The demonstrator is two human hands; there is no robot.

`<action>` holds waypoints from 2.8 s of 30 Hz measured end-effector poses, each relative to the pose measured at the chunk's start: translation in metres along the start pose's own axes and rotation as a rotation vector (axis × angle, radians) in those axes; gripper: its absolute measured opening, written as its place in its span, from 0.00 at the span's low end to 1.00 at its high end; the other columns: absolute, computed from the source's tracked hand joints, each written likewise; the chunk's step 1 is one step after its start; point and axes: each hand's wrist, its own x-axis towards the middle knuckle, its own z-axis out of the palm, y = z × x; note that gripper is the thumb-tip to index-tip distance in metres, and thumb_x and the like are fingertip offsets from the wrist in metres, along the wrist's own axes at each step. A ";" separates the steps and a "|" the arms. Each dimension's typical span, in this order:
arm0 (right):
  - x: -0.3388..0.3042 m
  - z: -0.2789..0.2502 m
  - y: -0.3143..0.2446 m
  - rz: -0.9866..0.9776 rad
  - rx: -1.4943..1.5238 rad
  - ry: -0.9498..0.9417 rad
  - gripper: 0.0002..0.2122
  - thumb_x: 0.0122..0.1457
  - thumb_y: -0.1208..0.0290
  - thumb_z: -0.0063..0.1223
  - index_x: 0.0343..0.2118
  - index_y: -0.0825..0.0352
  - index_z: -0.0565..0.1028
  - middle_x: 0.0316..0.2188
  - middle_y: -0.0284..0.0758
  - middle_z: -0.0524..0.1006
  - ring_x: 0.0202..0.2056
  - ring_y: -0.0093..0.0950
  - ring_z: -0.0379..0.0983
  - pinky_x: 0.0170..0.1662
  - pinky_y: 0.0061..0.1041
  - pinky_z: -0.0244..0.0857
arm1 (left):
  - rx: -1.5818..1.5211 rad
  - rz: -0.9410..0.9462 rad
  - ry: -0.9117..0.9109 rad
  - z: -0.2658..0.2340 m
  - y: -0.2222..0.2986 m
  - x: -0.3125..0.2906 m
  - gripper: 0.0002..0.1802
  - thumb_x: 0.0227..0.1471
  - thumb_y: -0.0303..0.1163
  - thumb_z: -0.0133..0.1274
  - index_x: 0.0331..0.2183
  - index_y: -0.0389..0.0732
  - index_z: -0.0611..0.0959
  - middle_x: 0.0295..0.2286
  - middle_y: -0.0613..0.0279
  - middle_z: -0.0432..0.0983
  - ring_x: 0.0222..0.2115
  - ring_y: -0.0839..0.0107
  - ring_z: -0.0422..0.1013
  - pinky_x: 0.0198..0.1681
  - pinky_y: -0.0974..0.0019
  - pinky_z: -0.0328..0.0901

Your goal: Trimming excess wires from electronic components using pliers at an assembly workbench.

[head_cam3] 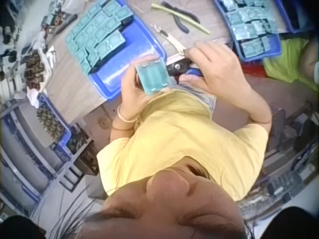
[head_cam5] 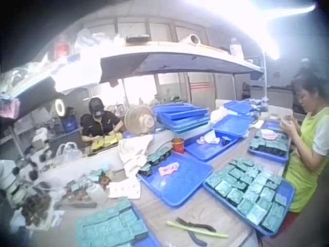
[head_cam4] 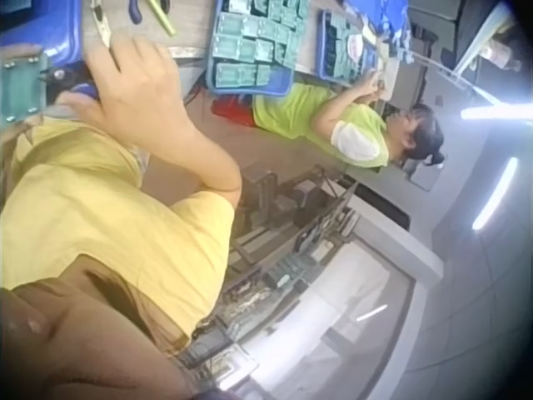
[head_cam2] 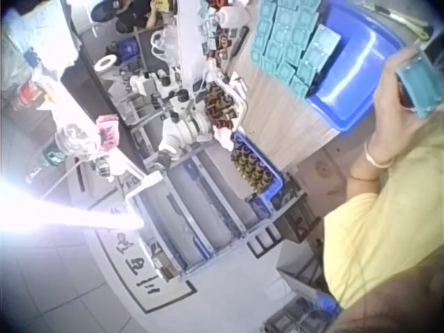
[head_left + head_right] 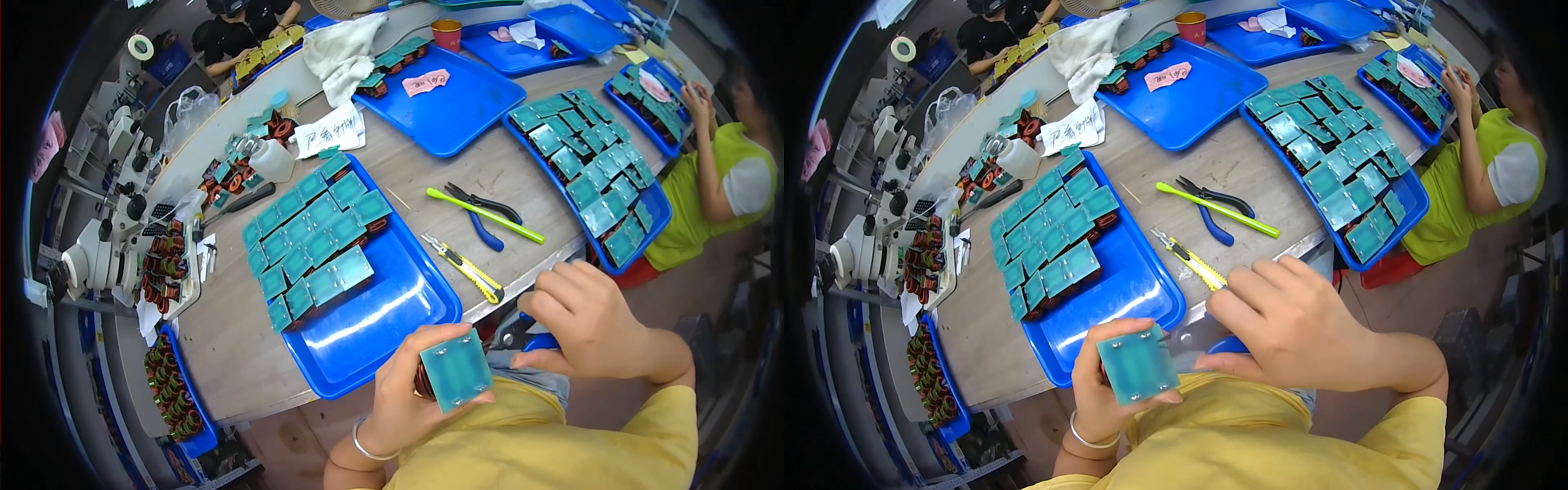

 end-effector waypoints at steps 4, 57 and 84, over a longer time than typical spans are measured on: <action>0.001 0.001 -0.002 0.005 -0.030 0.031 0.23 0.43 0.49 0.55 0.26 0.68 0.68 0.21 0.35 0.63 0.23 0.32 0.62 0.26 0.28 0.55 | 0.083 0.097 -0.018 0.000 0.002 -0.001 0.40 0.23 0.41 0.70 0.40 0.34 0.71 0.37 0.55 0.71 0.36 0.70 0.70 0.38 0.69 0.67; -0.015 -0.011 -0.026 0.007 -0.103 0.033 0.18 0.45 0.52 0.55 0.24 0.64 0.68 0.19 0.32 0.64 0.21 0.28 0.63 0.24 0.24 0.56 | 0.187 0.207 -0.158 0.010 0.017 -0.003 0.31 0.33 0.34 0.66 0.42 0.37 0.72 0.31 0.55 0.72 0.29 0.64 0.70 0.31 0.68 0.66; -0.030 -0.016 -0.030 -0.004 0.043 -0.069 0.21 0.42 0.52 0.58 0.26 0.66 0.67 0.21 0.33 0.64 0.21 0.29 0.62 0.25 0.24 0.55 | -0.232 -0.128 -0.168 0.009 0.002 -0.014 0.44 0.33 0.49 0.62 0.47 0.34 0.65 0.38 0.57 0.71 0.38 0.72 0.69 0.41 0.72 0.64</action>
